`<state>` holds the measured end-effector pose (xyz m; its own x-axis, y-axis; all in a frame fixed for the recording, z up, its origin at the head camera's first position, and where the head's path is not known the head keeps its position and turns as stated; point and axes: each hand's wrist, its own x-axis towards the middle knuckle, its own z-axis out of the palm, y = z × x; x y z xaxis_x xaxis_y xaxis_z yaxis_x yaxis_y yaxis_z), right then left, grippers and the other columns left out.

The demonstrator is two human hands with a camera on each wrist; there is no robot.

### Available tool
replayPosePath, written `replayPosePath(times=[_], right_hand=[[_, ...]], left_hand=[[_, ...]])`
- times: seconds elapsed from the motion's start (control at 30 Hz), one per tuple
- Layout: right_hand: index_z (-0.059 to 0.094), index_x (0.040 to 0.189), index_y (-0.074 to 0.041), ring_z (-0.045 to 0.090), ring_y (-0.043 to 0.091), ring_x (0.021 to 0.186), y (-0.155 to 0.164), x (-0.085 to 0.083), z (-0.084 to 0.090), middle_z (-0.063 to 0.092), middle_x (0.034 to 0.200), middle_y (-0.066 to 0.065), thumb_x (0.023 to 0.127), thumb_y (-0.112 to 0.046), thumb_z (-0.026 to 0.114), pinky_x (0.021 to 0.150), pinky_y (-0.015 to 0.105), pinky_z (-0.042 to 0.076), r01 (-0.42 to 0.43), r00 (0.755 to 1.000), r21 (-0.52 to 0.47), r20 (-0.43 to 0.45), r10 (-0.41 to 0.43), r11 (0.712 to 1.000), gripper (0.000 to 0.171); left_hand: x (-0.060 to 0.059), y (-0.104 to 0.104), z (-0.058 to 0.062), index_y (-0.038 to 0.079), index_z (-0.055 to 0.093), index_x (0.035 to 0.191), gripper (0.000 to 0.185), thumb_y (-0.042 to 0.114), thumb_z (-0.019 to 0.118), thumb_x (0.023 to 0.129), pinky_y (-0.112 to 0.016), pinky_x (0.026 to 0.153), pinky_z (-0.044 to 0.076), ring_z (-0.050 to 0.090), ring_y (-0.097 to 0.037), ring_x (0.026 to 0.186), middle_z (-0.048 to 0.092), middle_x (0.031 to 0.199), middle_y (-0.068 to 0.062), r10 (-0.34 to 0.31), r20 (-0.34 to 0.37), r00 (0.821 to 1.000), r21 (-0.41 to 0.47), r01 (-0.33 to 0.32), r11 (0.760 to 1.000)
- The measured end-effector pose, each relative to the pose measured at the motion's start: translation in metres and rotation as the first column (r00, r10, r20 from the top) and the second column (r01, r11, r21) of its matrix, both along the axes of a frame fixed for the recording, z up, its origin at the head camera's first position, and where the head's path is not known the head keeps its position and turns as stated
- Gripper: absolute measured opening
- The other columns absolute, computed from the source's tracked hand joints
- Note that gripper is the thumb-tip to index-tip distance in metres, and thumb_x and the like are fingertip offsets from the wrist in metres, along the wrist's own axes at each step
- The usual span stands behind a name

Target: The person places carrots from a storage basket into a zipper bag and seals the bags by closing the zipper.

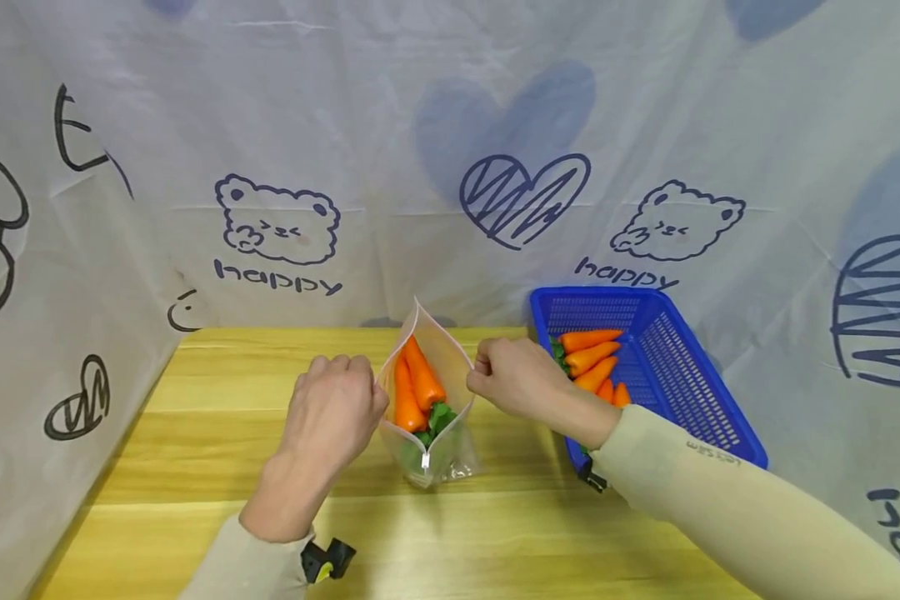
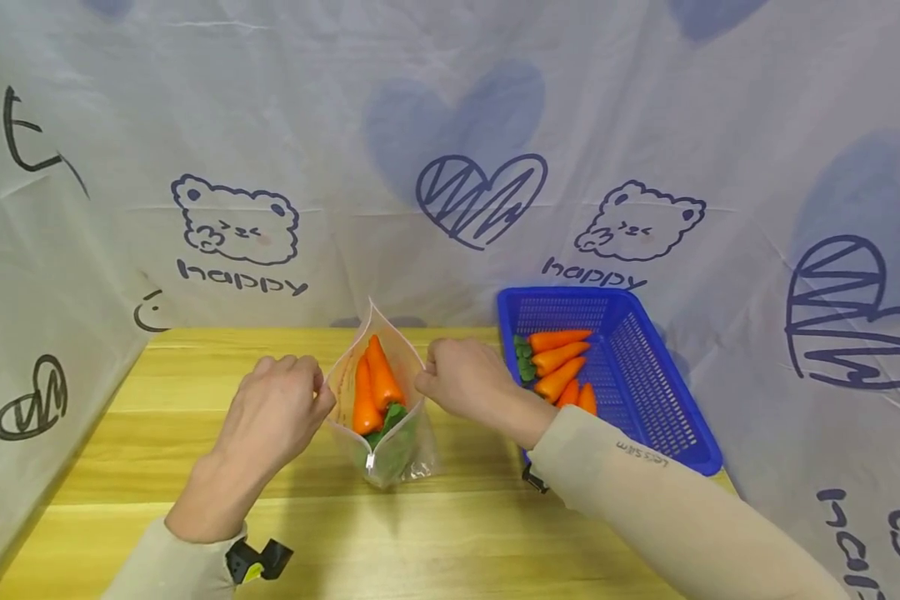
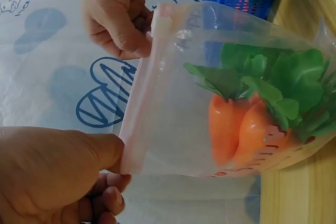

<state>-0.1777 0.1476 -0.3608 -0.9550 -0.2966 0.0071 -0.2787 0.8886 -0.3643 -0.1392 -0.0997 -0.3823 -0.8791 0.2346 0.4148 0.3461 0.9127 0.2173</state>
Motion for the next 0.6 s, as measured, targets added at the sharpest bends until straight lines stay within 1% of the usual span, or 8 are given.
replayPosePath(times=[0.1,0.17,0.23,0.3,0.43,0.5,0.6], right_hand=[[0.061,0.076,-0.018,0.051,0.014,0.055,0.008,-0.001,0.001,0.055,0.063,-0.005,0.096,-0.029,0.065,0.056,0.030,0.042,-0.040,0.999,-0.026,-0.035,0.039,0.999,0.024],[0.063,0.078,-0.017,0.051,0.013,0.056,0.018,-0.004,0.002,0.055,0.065,-0.005,0.099,-0.030,0.065,0.058,0.030,0.042,-0.057,0.997,-0.032,-0.060,0.055,0.998,0.024],[0.065,0.082,-0.015,0.050,0.014,0.057,0.033,-0.009,0.003,0.055,0.066,-0.004,0.100,-0.028,0.064,0.059,0.031,0.042,-0.048,0.996,-0.022,-0.076,0.046,0.999,0.023],[0.067,0.087,-0.012,0.050,0.014,0.056,0.052,-0.013,0.003,0.055,0.067,-0.003,0.101,-0.025,0.063,0.058,0.031,0.042,-0.021,0.997,-0.016,-0.070,0.020,1.000,0.019],[0.064,0.089,-0.009,0.048,0.015,0.052,0.093,-0.020,-0.006,0.053,0.065,0.000,0.102,-0.021,0.062,0.055,0.031,0.039,0.050,0.999,0.035,-0.012,-0.049,0.998,0.018],[0.063,0.086,-0.009,0.048,0.015,0.053,0.114,-0.023,-0.014,0.052,0.065,0.000,0.102,-0.020,0.062,0.055,0.031,0.039,0.082,0.996,0.076,0.029,-0.085,0.994,0.019],[0.062,0.081,-0.010,0.048,0.016,0.055,0.143,-0.026,-0.029,0.051,0.065,-0.001,0.101,-0.019,0.063,0.055,0.031,0.038,0.109,0.989,0.157,0.083,-0.124,0.981,0.021]], left_hand=[[-0.001,0.001,-0.004,0.008,0.050,0.068,0.023,0.005,0.064,0.086,-0.032,0.056,0.032,0.041,-0.027,0.061,0.044,0.063,-0.004,-0.024,-0.036,0.999,0.006,0.025,1.000],[-0.001,0.003,-0.006,0.007,0.051,0.070,0.022,0.005,0.066,0.086,-0.032,0.055,0.032,0.041,-0.026,0.060,0.044,0.063,-0.004,-0.034,-0.068,0.997,0.010,0.035,0.999],[-0.002,0.003,-0.007,0.007,0.052,0.071,0.021,0.005,0.066,0.085,-0.032,0.055,0.033,0.041,-0.026,0.060,0.045,0.063,-0.004,-0.038,-0.084,0.996,0.015,0.039,0.999],[-0.002,0.004,-0.008,0.007,0.051,0.071,0.021,0.005,0.066,0.085,-0.032,0.056,0.033,0.041,-0.026,0.060,0.045,0.063,-0.004,-0.041,-0.090,0.995,0.024,0.044,0.999],[-0.001,0.004,-0.007,0.007,0.052,0.072,0.019,0.004,0.066,0.085,-0.032,0.057,0.034,0.042,-0.026,0.061,0.045,0.064,-0.003,-0.043,-0.077,0.996,0.044,0.047,0.998],[-0.001,0.005,-0.007,0.008,0.053,0.072,0.019,0.004,0.066,0.085,-0.032,0.058,0.035,0.043,-0.027,0.062,0.046,0.064,-0.003,-0.043,-0.059,0.997,0.053,0.046,0.998],[-0.001,0.006,-0.005,0.009,0.054,0.073,0.017,0.005,0.066,0.085,-0.033,0.059,0.036,0.044,-0.026,0.064,0.048,0.065,-0.003,-0.041,-0.024,0.999,0.065,0.042,0.997]])
